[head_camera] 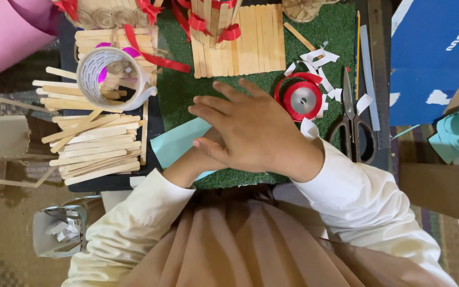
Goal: Attaching a blue paper lining to the inside of a decorative cylinder made of popsicle sticks using tape and scissors.
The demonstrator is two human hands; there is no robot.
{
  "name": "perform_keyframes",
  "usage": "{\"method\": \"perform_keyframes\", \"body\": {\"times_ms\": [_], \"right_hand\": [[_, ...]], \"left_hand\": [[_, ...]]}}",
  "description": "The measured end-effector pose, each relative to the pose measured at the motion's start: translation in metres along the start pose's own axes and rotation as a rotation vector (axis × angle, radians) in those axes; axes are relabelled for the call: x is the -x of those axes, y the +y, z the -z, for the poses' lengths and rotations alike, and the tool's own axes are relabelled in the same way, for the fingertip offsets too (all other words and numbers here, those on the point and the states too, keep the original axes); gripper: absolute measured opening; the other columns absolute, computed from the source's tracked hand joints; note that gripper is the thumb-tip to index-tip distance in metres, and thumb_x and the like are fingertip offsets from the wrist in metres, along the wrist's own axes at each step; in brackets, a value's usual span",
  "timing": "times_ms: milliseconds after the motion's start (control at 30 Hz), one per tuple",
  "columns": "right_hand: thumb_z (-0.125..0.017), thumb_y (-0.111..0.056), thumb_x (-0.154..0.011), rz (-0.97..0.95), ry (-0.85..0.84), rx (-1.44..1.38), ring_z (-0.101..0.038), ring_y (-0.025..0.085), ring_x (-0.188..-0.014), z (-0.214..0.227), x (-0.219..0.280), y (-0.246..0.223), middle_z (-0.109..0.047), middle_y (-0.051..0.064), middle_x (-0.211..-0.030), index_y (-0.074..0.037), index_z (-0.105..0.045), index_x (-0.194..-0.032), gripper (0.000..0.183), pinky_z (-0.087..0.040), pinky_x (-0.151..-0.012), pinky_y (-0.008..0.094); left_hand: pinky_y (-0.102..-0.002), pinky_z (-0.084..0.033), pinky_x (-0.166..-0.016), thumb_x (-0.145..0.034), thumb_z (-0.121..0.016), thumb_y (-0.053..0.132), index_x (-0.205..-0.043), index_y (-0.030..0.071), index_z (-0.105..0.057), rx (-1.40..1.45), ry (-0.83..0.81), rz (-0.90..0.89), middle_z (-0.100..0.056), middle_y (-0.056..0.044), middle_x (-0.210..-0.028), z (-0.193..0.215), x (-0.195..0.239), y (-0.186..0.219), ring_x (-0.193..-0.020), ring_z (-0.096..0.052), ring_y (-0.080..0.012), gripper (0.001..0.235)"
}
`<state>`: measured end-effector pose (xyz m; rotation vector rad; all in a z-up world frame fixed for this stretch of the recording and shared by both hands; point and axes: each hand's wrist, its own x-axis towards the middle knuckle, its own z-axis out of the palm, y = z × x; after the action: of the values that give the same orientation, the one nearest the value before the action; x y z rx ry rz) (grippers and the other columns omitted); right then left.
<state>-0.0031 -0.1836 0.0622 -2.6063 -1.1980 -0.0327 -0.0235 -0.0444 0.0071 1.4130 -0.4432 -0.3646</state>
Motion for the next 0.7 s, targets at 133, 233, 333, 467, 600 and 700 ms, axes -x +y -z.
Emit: {"method": "perform_keyframes", "body": {"times_ms": [133, 233, 333, 467, 600, 700], "right_hand": [[-0.054, -0.051, -0.097, -0.023, -0.019, 0.001, -0.054, 0.035, -0.134, 0.000, 0.000, -0.001, -0.066, 0.007, -0.139, -0.011, -0.065, -0.134, 0.056, -0.037, -0.111, 0.056], [-0.057, -0.048, -0.096, -0.010, -0.005, 0.013, -0.055, 0.035, -0.133, -0.002, 0.000, -0.001, -0.067, 0.007, -0.137, -0.010, -0.066, -0.132, 0.053, -0.038, -0.111, 0.057], [-0.061, -0.045, -0.094, 0.006, 0.032, 0.028, -0.059, 0.034, -0.128, -0.003, 0.001, -0.001, -0.069, 0.006, -0.133, -0.010, -0.068, -0.129, 0.050, -0.042, -0.107, 0.056], [-0.058, -0.043, -0.094, 0.002, 0.018, 0.039, -0.058, 0.033, -0.128, -0.003, 0.001, -0.002, -0.069, 0.005, -0.133, -0.011, -0.069, -0.127, 0.047, -0.041, -0.107, 0.056], [-0.058, -0.044, -0.096, 0.005, 0.035, 0.004, -0.059, 0.033, -0.129, 0.000, -0.001, -0.001, -0.070, 0.003, -0.132, -0.013, -0.066, -0.131, 0.047, -0.040, -0.107, 0.056], [-0.061, -0.040, -0.096, 0.005, 0.022, -0.193, -0.049, 0.038, -0.140, 0.008, 0.002, 0.003, -0.061, 0.007, -0.146, -0.012, -0.057, -0.143, 0.054, -0.022, -0.113, 0.074]], "left_hand": [[-0.042, -0.054, -0.106, -0.072, -0.079, 0.031, -0.145, 0.002, -0.042, -0.002, -0.002, -0.008, -0.059, -0.018, -0.143, 0.011, -0.003, -0.022, -0.130, -0.061, -0.0298, 0.087], [-0.042, -0.054, -0.106, -0.072, -0.079, 0.030, -0.145, 0.002, -0.043, -0.003, -0.008, -0.012, -0.058, -0.018, -0.143, 0.038, 0.003, -0.078, -0.130, -0.061, -0.0300, 0.086], [-0.042, -0.054, -0.107, -0.072, -0.079, 0.029, -0.145, 0.002, -0.043, -0.003, -0.013, -0.011, -0.058, -0.018, -0.143, 0.068, 0.038, -0.155, -0.130, -0.061, -0.0302, 0.085], [-0.042, -0.053, -0.107, -0.072, -0.079, 0.027, -0.145, 0.002, -0.043, -0.013, -0.017, -0.025, -0.058, -0.018, -0.143, 0.064, 0.053, -0.166, -0.130, -0.061, -0.0305, 0.085], [-0.043, -0.053, -0.107, -0.073, -0.079, 0.026, -0.145, 0.003, -0.043, -0.024, -0.022, -0.047, -0.058, -0.019, -0.143, 0.056, 0.061, -0.167, -0.130, -0.060, -0.0308, 0.084], [-0.043, -0.053, -0.107, -0.073, -0.079, 0.025, -0.145, 0.003, -0.043, -0.027, -0.033, -0.050, -0.058, -0.019, -0.143, 0.013, 0.012, -0.064, -0.130, -0.060, -0.0310, 0.083]]}}
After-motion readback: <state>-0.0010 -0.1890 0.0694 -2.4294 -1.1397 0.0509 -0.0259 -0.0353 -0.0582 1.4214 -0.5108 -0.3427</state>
